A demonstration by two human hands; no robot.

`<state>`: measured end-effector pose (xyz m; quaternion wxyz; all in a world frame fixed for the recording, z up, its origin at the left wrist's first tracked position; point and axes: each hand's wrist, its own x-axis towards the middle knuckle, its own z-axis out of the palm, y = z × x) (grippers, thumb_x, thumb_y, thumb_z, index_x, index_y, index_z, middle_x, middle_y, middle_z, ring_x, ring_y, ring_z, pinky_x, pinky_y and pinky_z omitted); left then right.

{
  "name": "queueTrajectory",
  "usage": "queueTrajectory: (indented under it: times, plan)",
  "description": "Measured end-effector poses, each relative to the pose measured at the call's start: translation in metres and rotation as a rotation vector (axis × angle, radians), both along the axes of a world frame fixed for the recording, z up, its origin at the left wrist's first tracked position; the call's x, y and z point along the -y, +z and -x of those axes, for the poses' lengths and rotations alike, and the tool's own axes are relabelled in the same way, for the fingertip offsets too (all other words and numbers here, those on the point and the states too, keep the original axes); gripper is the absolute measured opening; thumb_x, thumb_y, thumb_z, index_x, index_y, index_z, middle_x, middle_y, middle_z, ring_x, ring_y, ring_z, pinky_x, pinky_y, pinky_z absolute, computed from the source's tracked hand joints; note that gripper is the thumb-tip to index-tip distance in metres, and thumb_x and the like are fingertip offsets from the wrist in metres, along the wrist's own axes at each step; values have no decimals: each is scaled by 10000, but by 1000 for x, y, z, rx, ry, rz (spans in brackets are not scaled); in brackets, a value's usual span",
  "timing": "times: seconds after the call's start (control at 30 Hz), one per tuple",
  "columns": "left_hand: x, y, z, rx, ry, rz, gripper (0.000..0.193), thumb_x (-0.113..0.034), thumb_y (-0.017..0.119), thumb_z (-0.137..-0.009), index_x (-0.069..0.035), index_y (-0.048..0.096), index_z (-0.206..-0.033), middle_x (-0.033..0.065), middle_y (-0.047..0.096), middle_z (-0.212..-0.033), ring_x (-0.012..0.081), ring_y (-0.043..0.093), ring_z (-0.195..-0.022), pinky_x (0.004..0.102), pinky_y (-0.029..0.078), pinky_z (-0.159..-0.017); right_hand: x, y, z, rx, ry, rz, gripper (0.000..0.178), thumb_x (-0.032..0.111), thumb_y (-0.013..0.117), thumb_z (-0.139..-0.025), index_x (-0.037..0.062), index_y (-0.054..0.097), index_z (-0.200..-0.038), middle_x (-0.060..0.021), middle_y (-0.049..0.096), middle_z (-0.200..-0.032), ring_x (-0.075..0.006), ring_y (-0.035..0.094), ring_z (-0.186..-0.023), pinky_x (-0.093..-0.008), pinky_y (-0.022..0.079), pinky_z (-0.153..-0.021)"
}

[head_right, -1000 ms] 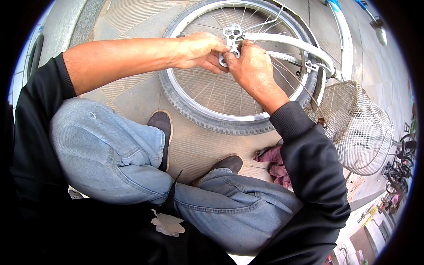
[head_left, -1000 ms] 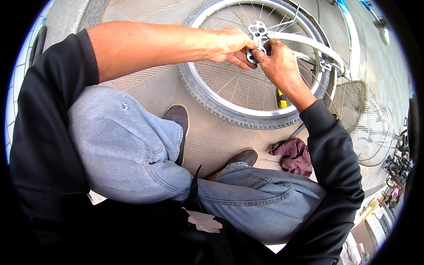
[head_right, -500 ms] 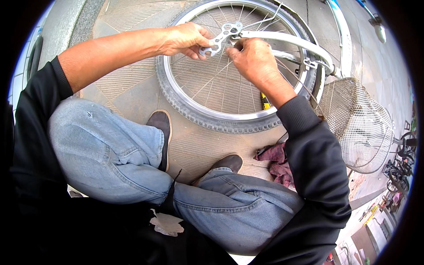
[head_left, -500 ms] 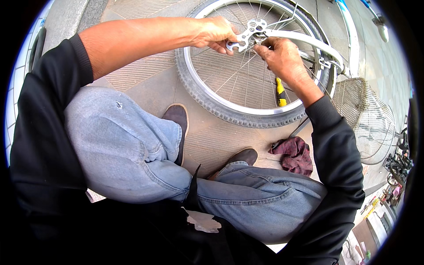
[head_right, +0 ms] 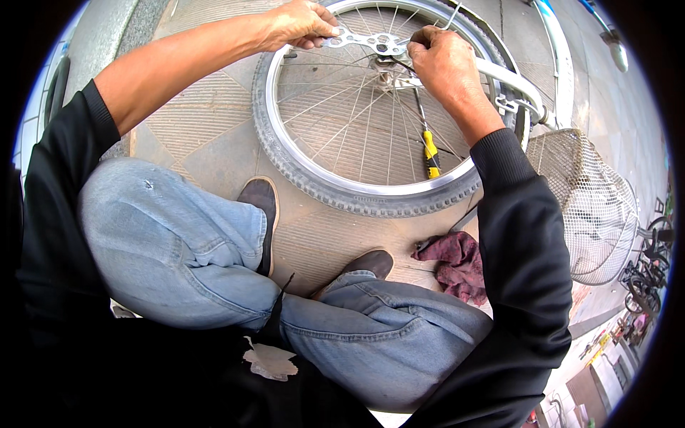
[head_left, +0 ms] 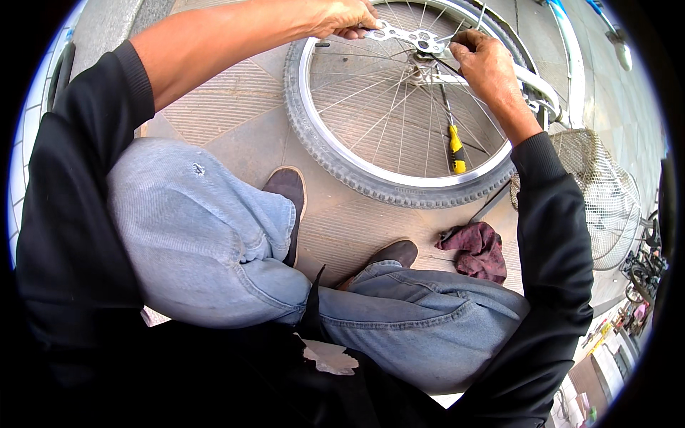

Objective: The person sits on the ground and uses a multi-tool to adjust the hub and spokes of a bicycle wheel. They manipulate the tool around the central hub area, tightening or loosening components while holding the wheel steady.

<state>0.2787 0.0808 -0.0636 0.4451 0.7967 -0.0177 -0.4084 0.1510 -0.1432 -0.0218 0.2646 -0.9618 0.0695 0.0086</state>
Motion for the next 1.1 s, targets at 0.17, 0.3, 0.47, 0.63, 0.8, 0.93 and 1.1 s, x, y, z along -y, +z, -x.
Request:
queueTrajectory:
  times: [0.17, 0.3, 0.47, 0.63, 0.8, 0.93, 1.1]
  plan:
    - [8, -39, -31, 37, 38, 143, 134, -12, 688, -844, 24, 702, -972, 94, 676, -747, 144, 600, -530, 263, 508, -464, 4, -8, -8, 142, 156, 85, 287, 187, 573, -925, 30, 707, -1123, -188, 723, -1019, -320, 704, -957, -389, 526, -921]
    - [16, -40, -40, 73, 29, 166, 142, -27, 709, -841, 26, 705, -973, 93, 674, -742, 156, 619, -546, 267, 523, -468, 2, -7, -13, 181, 189, 101, 299, 186, 566, -930, 39, 703, -1151, -180, 721, -1052, -323, 698, -989, -393, 518, -938]
    - [35, -34, -44, 165, 43, 147, 219, -8, 731, -810, 37, 686, -1020, 115, 682, -758, 156, 605, -526, 271, 501, -451, 11, -8, -16, 127, 99, 89, 305, 209, 577, -936, 46, 705, -1160, -174, 724, -1055, -316, 697, -996, -385, 511, -958]
    - [48, -46, -61, 155, 83, 241, 276, 75, 686, -758, 62, 675, -1034, 134, 672, -732, 156, 566, -499, 286, 417, -417, 16, -11, -14, 136, 80, 65, 319, 245, 587, -945, 44, 706, -1162, -178, 726, -1041, -311, 701, -978, -380, 516, -953]
    - [64, -27, -53, 231, 40, 236, 209, 4, 678, -779, 32, 700, -984, 118, 681, -756, 157, 591, -563, 290, 446, -466, 22, -14, -12, 127, 76, 59, 326, 257, 589, -951, 38, 705, -1163, -186, 726, -1038, -308, 704, -973, -384, 522, -945]
    - [85, -17, -47, 199, 65, 252, 223, -126, 657, -849, 4, 702, -1024, 98, 704, -853, 167, 635, -681, 285, 489, -544, 29, -15, -8, 129, 61, 52, 329, 257, 592, -950, 41, 703, -1173, -189, 724, -1042, -307, 707, -964, -384, 524, -943]
    - [98, -39, -69, -3, 45, 362, 327, -294, 632, -918, -22, 680, -1094, 99, 700, -985, 174, 652, -811, 280, 520, -634, 22, -12, -13, 133, 76, 57, 336, 252, 595, -949, 35, 696, -1185, -192, 724, -1042, -304, 711, -951, -386, 529, -931]
